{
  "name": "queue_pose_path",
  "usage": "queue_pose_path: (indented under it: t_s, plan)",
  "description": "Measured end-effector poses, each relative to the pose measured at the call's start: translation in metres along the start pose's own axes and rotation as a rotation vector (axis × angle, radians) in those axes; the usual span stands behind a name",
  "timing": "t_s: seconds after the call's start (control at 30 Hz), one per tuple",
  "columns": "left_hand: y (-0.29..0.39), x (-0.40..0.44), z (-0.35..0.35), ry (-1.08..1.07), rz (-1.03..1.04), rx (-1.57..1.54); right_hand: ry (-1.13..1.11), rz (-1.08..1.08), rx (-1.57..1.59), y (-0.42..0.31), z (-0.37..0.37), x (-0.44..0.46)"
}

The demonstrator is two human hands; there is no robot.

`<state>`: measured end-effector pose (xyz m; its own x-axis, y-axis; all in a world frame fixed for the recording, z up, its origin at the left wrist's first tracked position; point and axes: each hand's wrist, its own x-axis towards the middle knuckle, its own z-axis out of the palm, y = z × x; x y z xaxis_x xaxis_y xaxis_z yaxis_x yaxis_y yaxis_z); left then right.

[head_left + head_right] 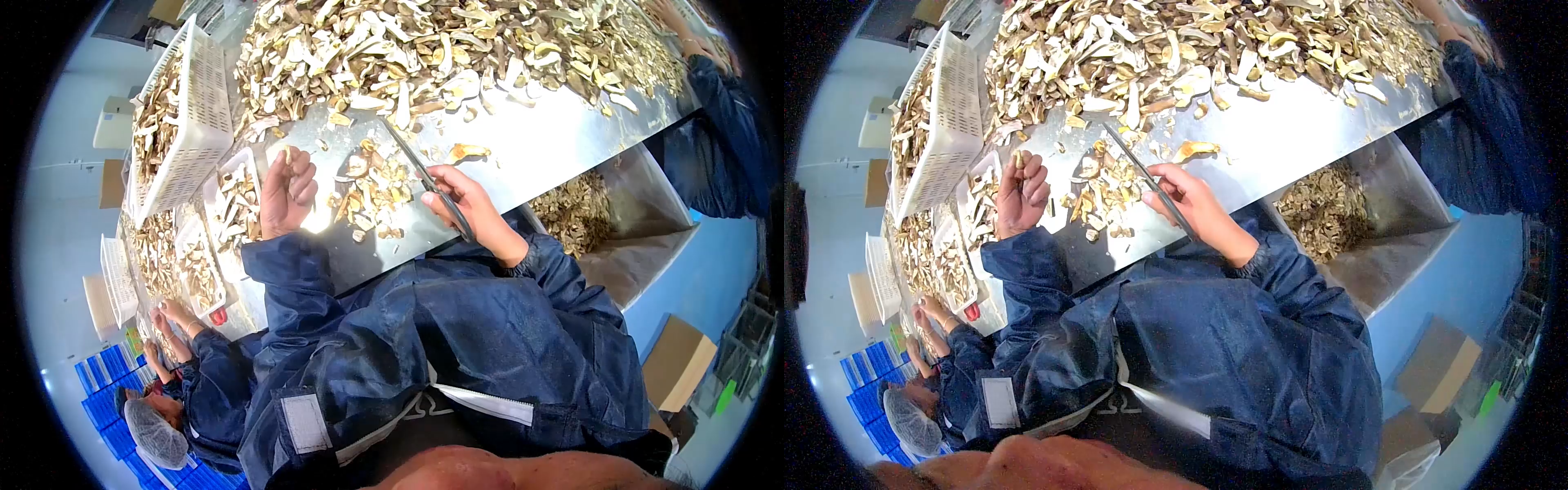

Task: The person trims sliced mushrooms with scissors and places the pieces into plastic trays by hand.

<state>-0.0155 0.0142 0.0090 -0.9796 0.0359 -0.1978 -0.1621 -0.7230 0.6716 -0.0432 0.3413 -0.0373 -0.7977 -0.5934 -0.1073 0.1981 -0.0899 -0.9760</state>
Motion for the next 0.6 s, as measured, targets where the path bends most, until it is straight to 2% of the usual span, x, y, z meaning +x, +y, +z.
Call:
queue_pose_path:
  t_s: [0.07, 0.17, 0.2, 0.3, 0.37, 0.4, 0.5, 0.53, 0.6]
  plan:
    - [-0.004, 0.003, -0.003, 0.053, 0.047, -0.069, 0.006, 0.009, 0.006, 0.001, 0.0, 0.0]
    - [-0.003, 0.02, -0.009, 0.206, 0.104, -0.017, 0.012, 0.001, 0.031, 0.006, 0.001, 0.001]
    - [0.0, 0.029, -0.007, 0.196, 0.092, 0.042, 0.017, -0.015, 0.034, 0.008, 0.0, 0.002]
    - [-0.001, 0.066, 0.003, 0.379, 0.147, 0.75, 0.01, -0.009, 0.014, 0.006, 0.0, 0.0]
    - [-0.009, 0.088, 0.008, 0.229, 0.425, 1.404, 0.006, 0.004, 0.011, 0.003, -0.001, 0.0]
    - [-0.013, 0.085, 0.008, 0.398, 0.323, 1.877, 0.006, 0.009, 0.022, 0.002, -0.001, -0.001]
    - [-0.022, 0.09, -0.013, 0.301, 0.543, 2.11, -0.005, -0.003, 0.034, 0.004, -0.002, 0.0]
    - [-0.022, 0.087, -0.008, 0.348, 0.476, 2.14, -0.011, -0.011, 0.035, 0.005, -0.002, 0.001]
    - [-0.023, 0.079, -0.005, 0.358, 0.478, 2.194, -0.011, -0.004, 0.057, 0.004, -0.002, 0.001]
